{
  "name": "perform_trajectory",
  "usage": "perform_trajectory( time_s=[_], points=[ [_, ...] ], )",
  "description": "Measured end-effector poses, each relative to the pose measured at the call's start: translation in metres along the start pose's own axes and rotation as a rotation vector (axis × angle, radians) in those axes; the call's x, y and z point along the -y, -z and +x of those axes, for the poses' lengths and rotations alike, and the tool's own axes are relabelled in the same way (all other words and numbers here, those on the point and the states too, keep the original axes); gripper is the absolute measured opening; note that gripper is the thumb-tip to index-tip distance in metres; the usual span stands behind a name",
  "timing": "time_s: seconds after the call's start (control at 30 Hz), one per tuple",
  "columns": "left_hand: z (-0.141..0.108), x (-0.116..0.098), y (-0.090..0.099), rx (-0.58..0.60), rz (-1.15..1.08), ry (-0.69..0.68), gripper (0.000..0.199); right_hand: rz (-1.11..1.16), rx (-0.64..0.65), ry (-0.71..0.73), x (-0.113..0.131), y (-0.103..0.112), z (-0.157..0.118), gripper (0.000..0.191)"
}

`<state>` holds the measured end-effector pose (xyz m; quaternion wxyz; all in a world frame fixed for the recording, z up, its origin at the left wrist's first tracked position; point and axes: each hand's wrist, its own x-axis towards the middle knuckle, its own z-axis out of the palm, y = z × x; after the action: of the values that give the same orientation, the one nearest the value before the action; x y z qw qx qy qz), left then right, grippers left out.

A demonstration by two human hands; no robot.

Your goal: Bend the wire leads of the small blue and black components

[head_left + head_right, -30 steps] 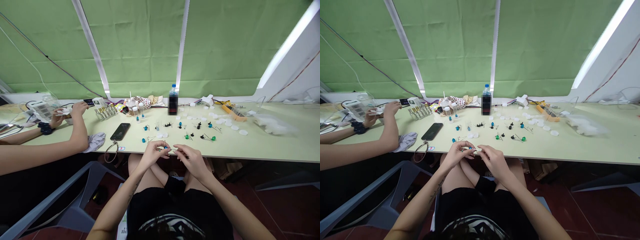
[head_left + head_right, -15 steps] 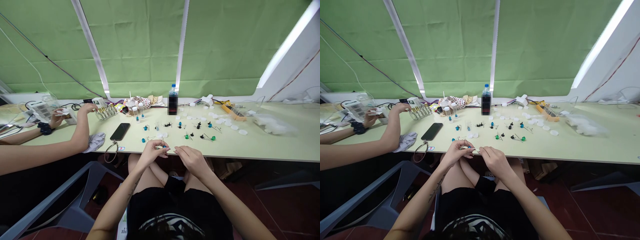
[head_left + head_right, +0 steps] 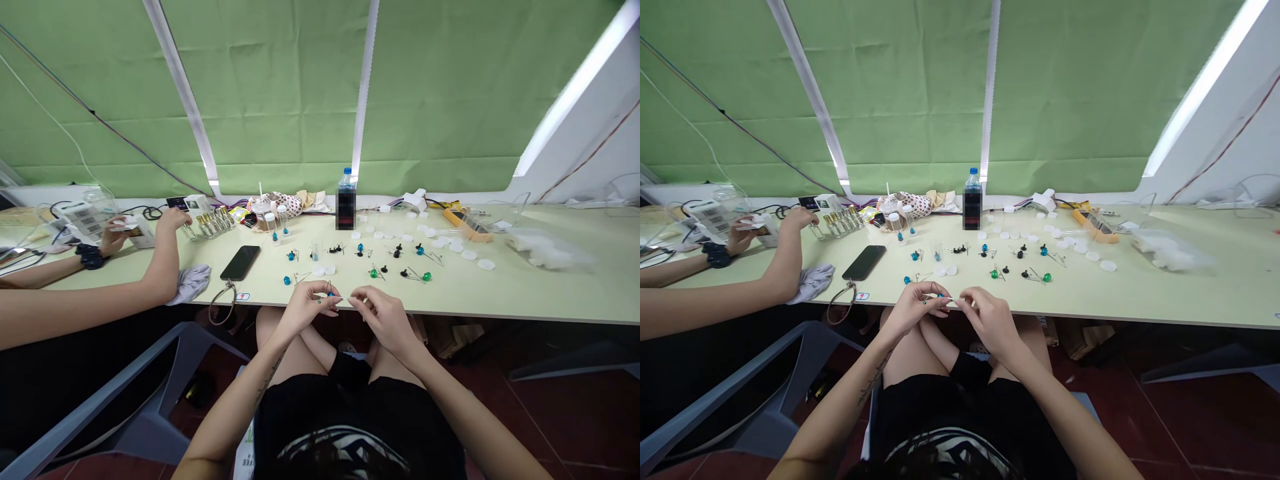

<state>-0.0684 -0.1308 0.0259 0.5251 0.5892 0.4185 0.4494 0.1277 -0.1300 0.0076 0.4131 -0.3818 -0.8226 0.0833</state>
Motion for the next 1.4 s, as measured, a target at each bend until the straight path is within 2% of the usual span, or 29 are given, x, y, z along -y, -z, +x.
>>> perform_trajectory(
  time_s=[0.1, 0.17, 0.23, 0.4, 0.6, 0.7, 0.83, 1.0, 1.1, 1.27, 1.4],
  points=[
    [0.000, 0.001, 0.003, -0.005, -0.015, 0.003, 0.030, -0.295, -0.120, 0.241, -0.003, -0.001, -0.004, 0.029],
    [0.000, 0.001, 0.004, 0.004, -0.029, 0.010, 0.030, -0.462, -0.130, 0.411, -0.004, -0.001, -0.005, 0.032],
    [0.000, 0.002, 0.004, 0.016, -0.040, 0.017, 0.029, -0.527, -0.130, 0.497, -0.004, -0.001, -0.007, 0.031],
    [0.000, 0.005, 0.002, 0.031, -0.057, 0.050, 0.032, -0.489, -0.089, 0.501, -0.005, -0.001, -0.006, 0.028],
    [0.000, 0.004, 0.002, 0.023, -0.085, 0.040, 0.030, -0.532, -0.122, 0.523, -0.008, -0.004, -0.007, 0.027],
    [0.000, 0.004, 0.001, 0.009, -0.087, 0.051, 0.029, -0.434, -0.117, 0.442, -0.007, -0.008, -0.007, 0.026],
    [-0.001, 0.004, 0.000, 0.010, -0.084, 0.036, 0.029, -0.040, -0.066, 0.187, 0.001, -0.008, -0.006, 0.024],
    [0.000, 0.005, -0.002, 0.016, -0.073, 0.025, 0.029, 0.548, 0.147, -0.252, 0.002, -0.006, -0.001, 0.028],
    [0.000, 0.005, -0.003, 0.006, -0.051, 0.004, 0.028, 0.806, 0.282, -0.449, -0.004, -0.008, 0.003, 0.033],
    [-0.002, 0.002, -0.004, 0.038, 0.049, -0.044, 0.022, 1.002, 0.371, -0.558, -0.007, -0.010, 0.006, 0.034],
    [-0.002, 0.001, -0.004, 0.008, 0.067, -0.041, 0.017, 0.955, 0.301, -0.495, -0.001, -0.009, 0.004, 0.028]
  ],
)
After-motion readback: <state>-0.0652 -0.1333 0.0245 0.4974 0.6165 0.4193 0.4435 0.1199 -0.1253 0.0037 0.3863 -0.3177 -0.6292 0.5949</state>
